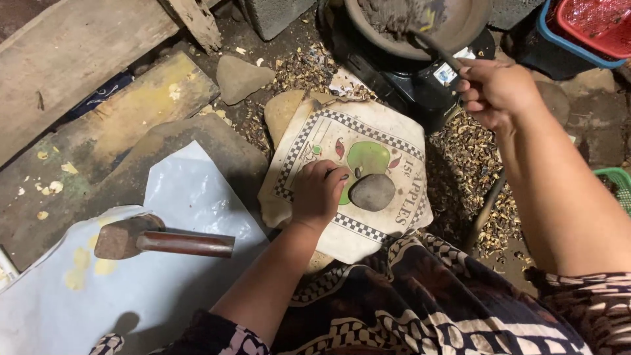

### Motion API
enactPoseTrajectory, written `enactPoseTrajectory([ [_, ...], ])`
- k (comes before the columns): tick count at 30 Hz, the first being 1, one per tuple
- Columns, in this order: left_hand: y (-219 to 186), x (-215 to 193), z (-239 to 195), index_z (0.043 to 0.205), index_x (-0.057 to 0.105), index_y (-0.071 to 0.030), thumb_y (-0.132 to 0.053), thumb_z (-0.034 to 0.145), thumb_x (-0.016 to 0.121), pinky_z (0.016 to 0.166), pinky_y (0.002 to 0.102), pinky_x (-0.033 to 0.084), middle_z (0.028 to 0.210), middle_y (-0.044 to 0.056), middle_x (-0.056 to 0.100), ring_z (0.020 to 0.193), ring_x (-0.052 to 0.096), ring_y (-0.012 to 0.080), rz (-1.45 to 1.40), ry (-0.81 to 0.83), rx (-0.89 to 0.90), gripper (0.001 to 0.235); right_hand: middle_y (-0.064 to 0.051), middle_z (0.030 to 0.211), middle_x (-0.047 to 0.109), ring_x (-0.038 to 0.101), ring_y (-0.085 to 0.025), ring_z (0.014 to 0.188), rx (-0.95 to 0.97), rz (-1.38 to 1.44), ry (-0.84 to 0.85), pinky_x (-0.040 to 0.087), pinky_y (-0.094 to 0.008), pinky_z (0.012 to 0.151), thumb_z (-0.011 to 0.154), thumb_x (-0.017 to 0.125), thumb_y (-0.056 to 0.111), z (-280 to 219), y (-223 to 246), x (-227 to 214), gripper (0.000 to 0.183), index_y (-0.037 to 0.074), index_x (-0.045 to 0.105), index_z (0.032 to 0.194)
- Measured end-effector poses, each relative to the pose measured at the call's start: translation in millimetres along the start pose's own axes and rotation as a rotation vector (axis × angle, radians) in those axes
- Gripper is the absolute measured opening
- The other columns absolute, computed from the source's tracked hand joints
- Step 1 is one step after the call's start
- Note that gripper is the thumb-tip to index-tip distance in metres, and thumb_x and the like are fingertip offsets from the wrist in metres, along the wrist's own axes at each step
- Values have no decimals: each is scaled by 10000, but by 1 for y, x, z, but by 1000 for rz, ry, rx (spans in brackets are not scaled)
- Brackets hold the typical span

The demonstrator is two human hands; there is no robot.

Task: The person uses a stone to crush nuts on a patterned board, then transfers them to a white sheet where they are flattened with a hammer. The process is repeated multiple times, with the person occasionally using a metal strainer to sift the crushed material.

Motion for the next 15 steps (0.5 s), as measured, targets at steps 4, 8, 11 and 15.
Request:
enactPoseTrajectory([
  [4, -2, -5, 1, 1034, 706, -185, -123, 761, 814, 792, 464, 464, 1006, 37, 618, 897, 584, 334, -14, -13, 20, 300, -25, 695, 548, 438, -96, 496, -322, 38, -321, 279, -277, 416, 1048, 620, 102, 3, -12, -15, 417, 89, 629, 1464],
  [8, -4, -10, 2, 1069, 678, -186, -120, 807, 794, 820, 453, 465, 1056, 35, 624, 942, 590, 333, -4, 7, 4, 293, -276, 1299, 668, 639, -311, 1214, -807, -763, -462, 436, -346, 1062, 992, 604, -21, -46, 14, -16, 440, -69, 647, 1428],
  [11, -3, -7, 1, 1112, 654, -186, -171, 842, 758, 859, 461, 474, 1104, 51, 607, 982, 583, 337, 35, 20, 11, 290, -307, 1339, 644, 663, -205, 767, -644, -682, -466, 544, -292, 615, 1004, 586, -112, -44, 10, -30, 489, -44, 585, 1488],
  [15, -2, -7, -2, 1168, 629, -172, -208, 882, 754, 891, 444, 476, 1128, 59, 614, 1018, 594, 317, 54, -14, 30, 314, -266, 1336, 645, 638, -289, 1198, -719, -619, -510, 485, -330, 997, 988, 614, -43, 14, -12, -55, 415, -58, 647, 1401],
])
Point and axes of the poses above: each hand's wrist, its own z-axis towards the middle knuckle, its own x-axis out of the palm, y = z × x, the point moved 4 cm from there along z, towards the middle knuckle
